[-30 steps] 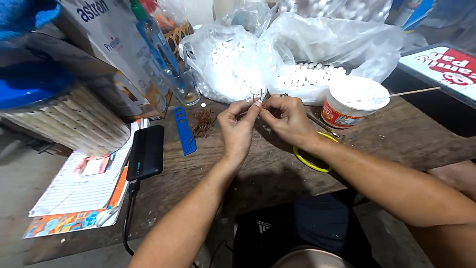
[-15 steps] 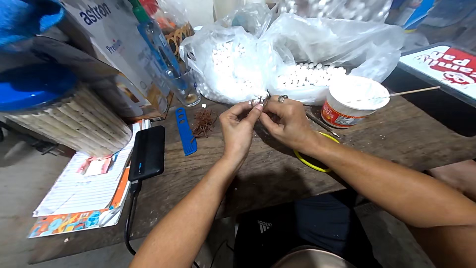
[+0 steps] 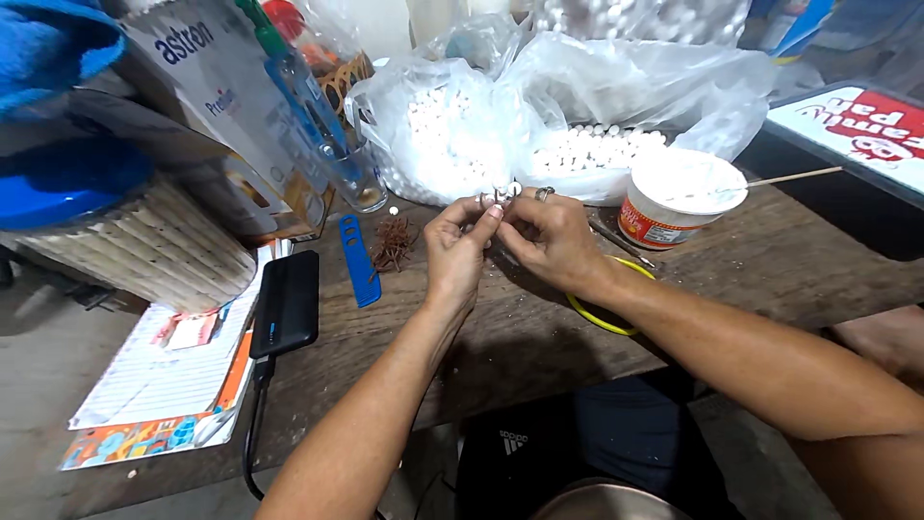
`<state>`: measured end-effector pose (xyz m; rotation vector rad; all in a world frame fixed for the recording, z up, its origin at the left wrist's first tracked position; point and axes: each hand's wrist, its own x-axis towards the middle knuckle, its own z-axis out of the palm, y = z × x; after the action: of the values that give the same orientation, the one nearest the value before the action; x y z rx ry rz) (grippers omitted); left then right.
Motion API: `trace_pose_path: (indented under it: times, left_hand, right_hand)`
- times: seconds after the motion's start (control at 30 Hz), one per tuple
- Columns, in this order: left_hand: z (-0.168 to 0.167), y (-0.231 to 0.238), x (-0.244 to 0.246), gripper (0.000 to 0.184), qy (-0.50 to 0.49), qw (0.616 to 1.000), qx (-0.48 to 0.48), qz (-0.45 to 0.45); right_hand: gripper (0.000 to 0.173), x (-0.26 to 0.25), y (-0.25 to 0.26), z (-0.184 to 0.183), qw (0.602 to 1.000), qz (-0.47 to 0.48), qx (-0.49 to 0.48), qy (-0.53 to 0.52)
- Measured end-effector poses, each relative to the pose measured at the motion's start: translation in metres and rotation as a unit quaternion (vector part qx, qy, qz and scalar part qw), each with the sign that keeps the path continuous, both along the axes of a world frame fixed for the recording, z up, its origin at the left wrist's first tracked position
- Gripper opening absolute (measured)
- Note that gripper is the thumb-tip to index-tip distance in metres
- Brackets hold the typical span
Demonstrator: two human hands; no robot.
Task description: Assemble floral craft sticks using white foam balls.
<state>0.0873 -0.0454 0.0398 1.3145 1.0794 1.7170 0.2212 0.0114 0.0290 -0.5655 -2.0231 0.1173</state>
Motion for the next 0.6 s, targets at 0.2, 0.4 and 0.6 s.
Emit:
trace_pose_path:
  times: [0.2,0.4,0.6]
  left_hand:
    - [0.004,-0.002,-0.003,0.015,-0.018,0.999,-0.035,-0.015]
    - [-0.002,0.000,0.004,0.015,-0.001,1.000,-0.005,-0.022]
    - [0.000,-0.003,0.020,0.011,0.087,0.995,0.041,-0.022]
  right_hand:
    - [0.018,0.027,-0.011,0.017,0.998,0.022,-0.047,-0.028]
    - [0.011,0.152,-0.028,0.035,0.983,-0.084,-0.076,0.142]
    - [0.029,0.191,-0.028,-0.003,0.931,-0.147,-0.097,0.319]
